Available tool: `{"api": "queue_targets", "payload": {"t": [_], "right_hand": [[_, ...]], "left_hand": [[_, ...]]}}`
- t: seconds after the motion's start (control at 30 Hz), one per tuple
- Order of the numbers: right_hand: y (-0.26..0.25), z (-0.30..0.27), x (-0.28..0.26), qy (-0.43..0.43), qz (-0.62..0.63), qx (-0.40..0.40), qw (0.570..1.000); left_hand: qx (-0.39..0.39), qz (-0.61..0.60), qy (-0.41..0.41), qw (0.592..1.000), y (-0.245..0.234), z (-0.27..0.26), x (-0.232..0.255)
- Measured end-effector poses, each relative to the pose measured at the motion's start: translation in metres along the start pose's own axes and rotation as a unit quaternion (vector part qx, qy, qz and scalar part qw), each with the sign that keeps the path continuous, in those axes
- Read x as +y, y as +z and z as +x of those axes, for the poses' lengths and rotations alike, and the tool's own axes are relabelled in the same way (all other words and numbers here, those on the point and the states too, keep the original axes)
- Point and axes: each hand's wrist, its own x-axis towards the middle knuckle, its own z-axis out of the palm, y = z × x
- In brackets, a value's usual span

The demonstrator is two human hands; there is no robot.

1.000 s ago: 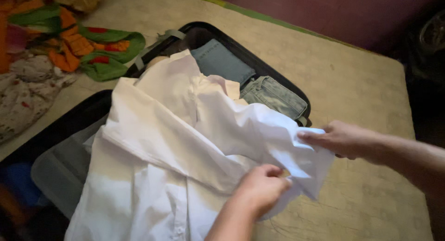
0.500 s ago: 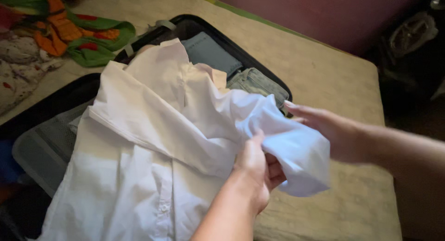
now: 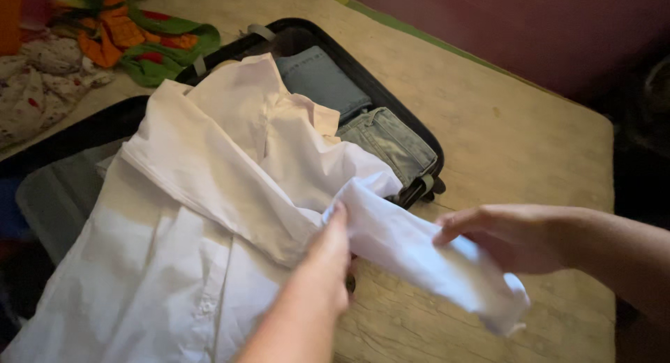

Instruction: The person packs various clothing items into a suitcase, including placing smaller garments into a mesh compartment and taking a white shirt from a hanger to place it inside the luggage.

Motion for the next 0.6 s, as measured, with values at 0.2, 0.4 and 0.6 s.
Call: {"api": "queue_targets", "payload": {"t": [0.2, 0.4, 0.6], "right_hand": [[-0.002, -0.022, 0.005, 0.15, -0.011, 0.064, 0.987], [0.0, -0.043, 0.051, 0.23, -0.097, -0.063, 0.966], [-0.013, -0.029, 0.118, 0.204, 0.034, 0.143, 0.968]], "left_hand": [[-0.041, 0.113, -0.015, 0.993, 0.047, 0.0, -0.07], [0.09, 0.321, 0.112, 0.936, 0.049, 0.051, -0.131], [-0.097, -0.045, 0.023, 0.994, 0.07, 0.057, -0.147]]}}
